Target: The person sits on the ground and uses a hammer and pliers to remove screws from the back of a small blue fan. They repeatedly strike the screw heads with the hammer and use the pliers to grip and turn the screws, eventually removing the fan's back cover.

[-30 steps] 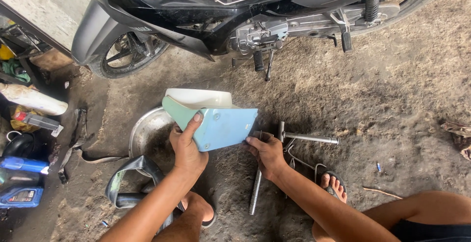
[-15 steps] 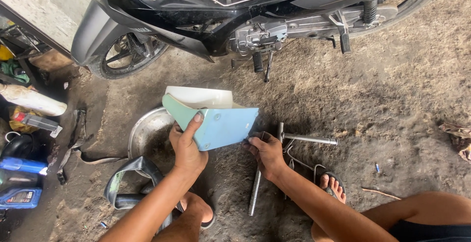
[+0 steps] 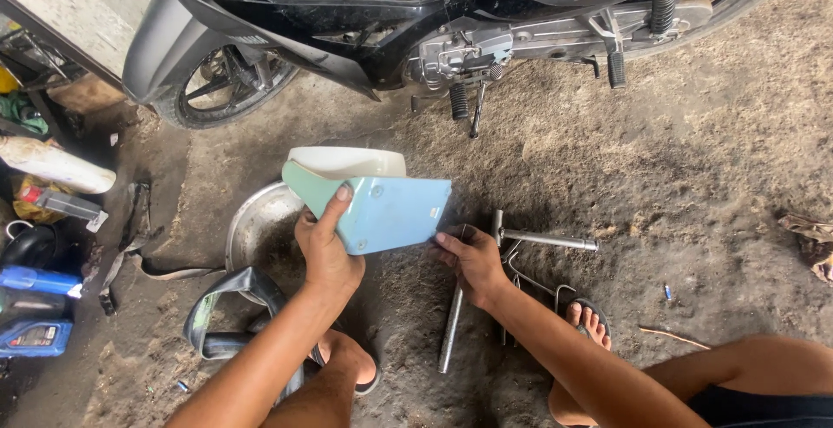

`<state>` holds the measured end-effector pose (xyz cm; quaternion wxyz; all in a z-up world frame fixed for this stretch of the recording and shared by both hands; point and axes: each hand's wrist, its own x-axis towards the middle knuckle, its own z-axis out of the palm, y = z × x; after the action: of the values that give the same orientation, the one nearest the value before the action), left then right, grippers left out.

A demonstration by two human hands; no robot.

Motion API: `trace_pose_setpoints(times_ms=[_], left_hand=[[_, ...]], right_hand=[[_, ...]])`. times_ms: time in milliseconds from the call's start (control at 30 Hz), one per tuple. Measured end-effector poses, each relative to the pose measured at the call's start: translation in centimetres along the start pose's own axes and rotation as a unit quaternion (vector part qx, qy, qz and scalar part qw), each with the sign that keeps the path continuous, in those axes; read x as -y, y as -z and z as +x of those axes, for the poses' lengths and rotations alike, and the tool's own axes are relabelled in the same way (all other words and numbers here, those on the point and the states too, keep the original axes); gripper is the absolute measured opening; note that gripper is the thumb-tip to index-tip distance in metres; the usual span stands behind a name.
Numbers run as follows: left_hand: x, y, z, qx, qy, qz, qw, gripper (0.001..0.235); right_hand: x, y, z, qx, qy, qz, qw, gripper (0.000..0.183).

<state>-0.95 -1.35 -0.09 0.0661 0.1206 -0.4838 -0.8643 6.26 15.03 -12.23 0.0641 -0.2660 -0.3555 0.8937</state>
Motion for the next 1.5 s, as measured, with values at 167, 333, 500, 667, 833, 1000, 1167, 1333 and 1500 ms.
trace_pose_setpoints(times_ms=[167, 333, 500, 667, 833, 1000, 1167, 1333, 1500], left_hand=[[-0.7, 0.1, 0.6, -0.037, -0.009, 0.0, 0.999, 0.038], [-1.8, 0.5, 1.2, -0.074, -0.016, 0.015, 0.997, 0.041], [-3.0, 0.5, 1.3, -0.127, -0.005, 0.023, 0.992, 0.045], [-3.1, 1.2, 1.5, -0.164, 0.01, 0.035, 0.986, 0.048], [-3.0, 1.9, 2.0, -0.185, 0.021, 0.046, 0.981, 0.046], [-2.4, 3.2, 2.6, -0.203, 0.035, 0.054, 0.977, 0.045], [-2.2, 3.5, 2.8, -0.206, 0.042, 0.053, 0.976, 0.047], [-2.0, 4.2, 2.9, -0.201, 0.052, 0.047, 0.977, 0.048], [-2.6, 3.8, 2.4, -0.193, 0.076, 0.026, 0.978, 0.048]], right_hand=[[-0.8, 2.9, 2.9, -0.029, -0.011, -0.024, 0.999, 0.032], [-7.1, 12.8, 10.8, -0.069, -0.055, -0.146, 0.985, 0.041], [-12.7, 17.6, 16.5, -0.152, -0.11, -0.387, 0.903, 0.038], [-21.8, 17.2, 20.4, -0.073, -0.09, -0.638, 0.762, 0.043], [-26.5, 12.5, 20.6, 0.066, 0.016, -0.718, 0.692, 0.027], [-32.5, 13.1, 23.7, 0.143, 0.125, -0.715, 0.673, 0.02], [-28.9, 10.9, 21.1, 0.116, 0.086, -0.689, 0.71, 0.023], [-25.8, 8.7, 18.8, 0.079, 0.062, -0.652, 0.752, 0.027], [-24.2, 10.0, 16.1, 0.027, 0.028, -0.627, 0.778, 0.031]])
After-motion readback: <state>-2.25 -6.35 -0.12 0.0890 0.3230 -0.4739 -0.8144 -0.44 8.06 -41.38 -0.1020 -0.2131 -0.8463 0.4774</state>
